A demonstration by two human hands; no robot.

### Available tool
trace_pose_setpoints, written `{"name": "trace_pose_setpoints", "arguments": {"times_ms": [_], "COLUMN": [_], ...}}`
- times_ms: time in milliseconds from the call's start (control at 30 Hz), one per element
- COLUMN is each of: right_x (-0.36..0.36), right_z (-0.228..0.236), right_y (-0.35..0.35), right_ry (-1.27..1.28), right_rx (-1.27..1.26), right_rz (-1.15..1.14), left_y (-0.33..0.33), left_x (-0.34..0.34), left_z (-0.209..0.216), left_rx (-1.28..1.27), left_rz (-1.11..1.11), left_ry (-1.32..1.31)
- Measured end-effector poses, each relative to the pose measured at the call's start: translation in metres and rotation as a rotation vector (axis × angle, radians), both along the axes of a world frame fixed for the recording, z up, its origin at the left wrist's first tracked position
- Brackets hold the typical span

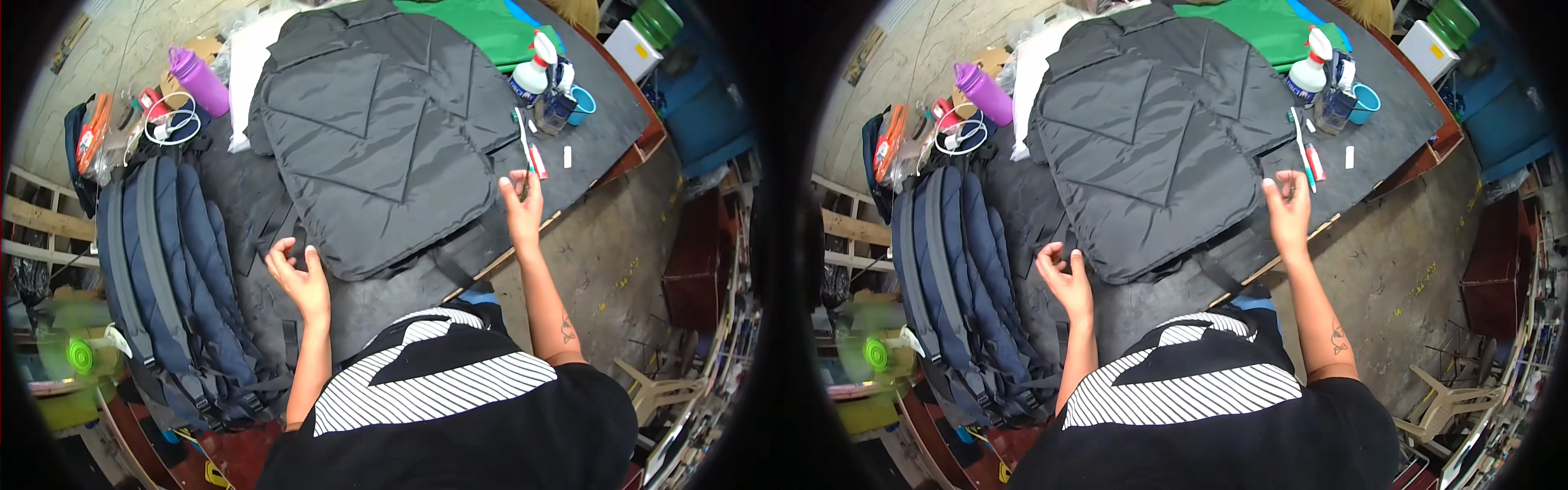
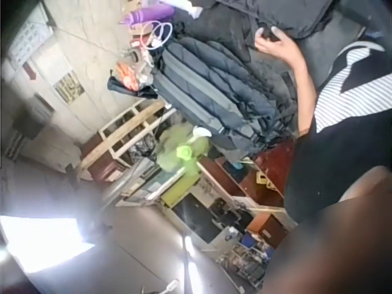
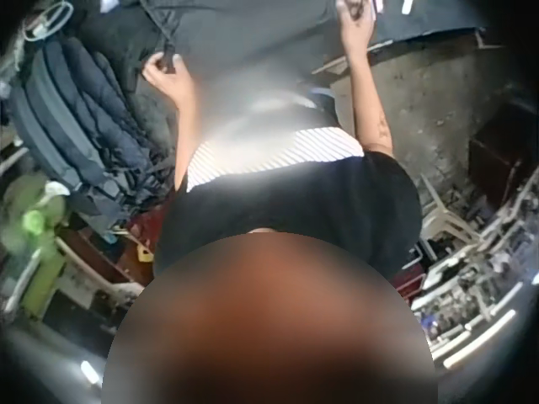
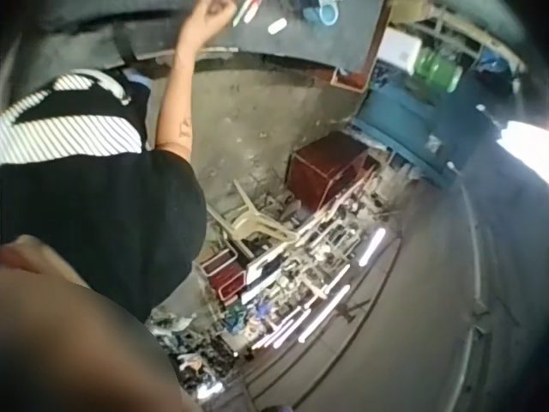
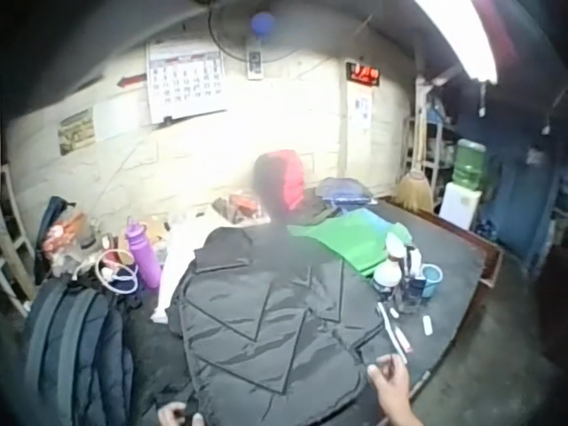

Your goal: Inspecting backpacks for defects and trimming loose threads using scissors on a workbench.

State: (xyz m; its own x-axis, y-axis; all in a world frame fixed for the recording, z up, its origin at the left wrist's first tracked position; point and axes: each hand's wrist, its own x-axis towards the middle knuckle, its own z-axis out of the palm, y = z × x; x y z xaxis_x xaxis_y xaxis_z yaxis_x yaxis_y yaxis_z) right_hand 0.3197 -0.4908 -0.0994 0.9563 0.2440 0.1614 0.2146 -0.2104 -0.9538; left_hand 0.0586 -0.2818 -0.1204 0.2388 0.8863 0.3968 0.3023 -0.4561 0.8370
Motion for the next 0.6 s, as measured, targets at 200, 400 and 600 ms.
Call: {"name": "trace_pose_setpoints", "arguments": {"times_ms": [200,400,600], "right_x": [0.022,0.018,0.034], "right_z": [-0.008,-0.005,0.000], "right_y": [0.002,0.004,-0.032], "right_ry": [0.590,0.323,0.291], "right_rx": [0.337,0.143,0.100], "right_rz": [0.246,0.213,0.219], "left_y": [-0.039,-0.062,-0.065], "left_x": [0.090,0.133,0.149], "left_z": [0.070,0.010,0.019], "left_rx": [0.356,0.489,0.306], "left_rz": [-0.718,-0.881,-0.876], "left_ry": [0.208,0.653,0.301]}}
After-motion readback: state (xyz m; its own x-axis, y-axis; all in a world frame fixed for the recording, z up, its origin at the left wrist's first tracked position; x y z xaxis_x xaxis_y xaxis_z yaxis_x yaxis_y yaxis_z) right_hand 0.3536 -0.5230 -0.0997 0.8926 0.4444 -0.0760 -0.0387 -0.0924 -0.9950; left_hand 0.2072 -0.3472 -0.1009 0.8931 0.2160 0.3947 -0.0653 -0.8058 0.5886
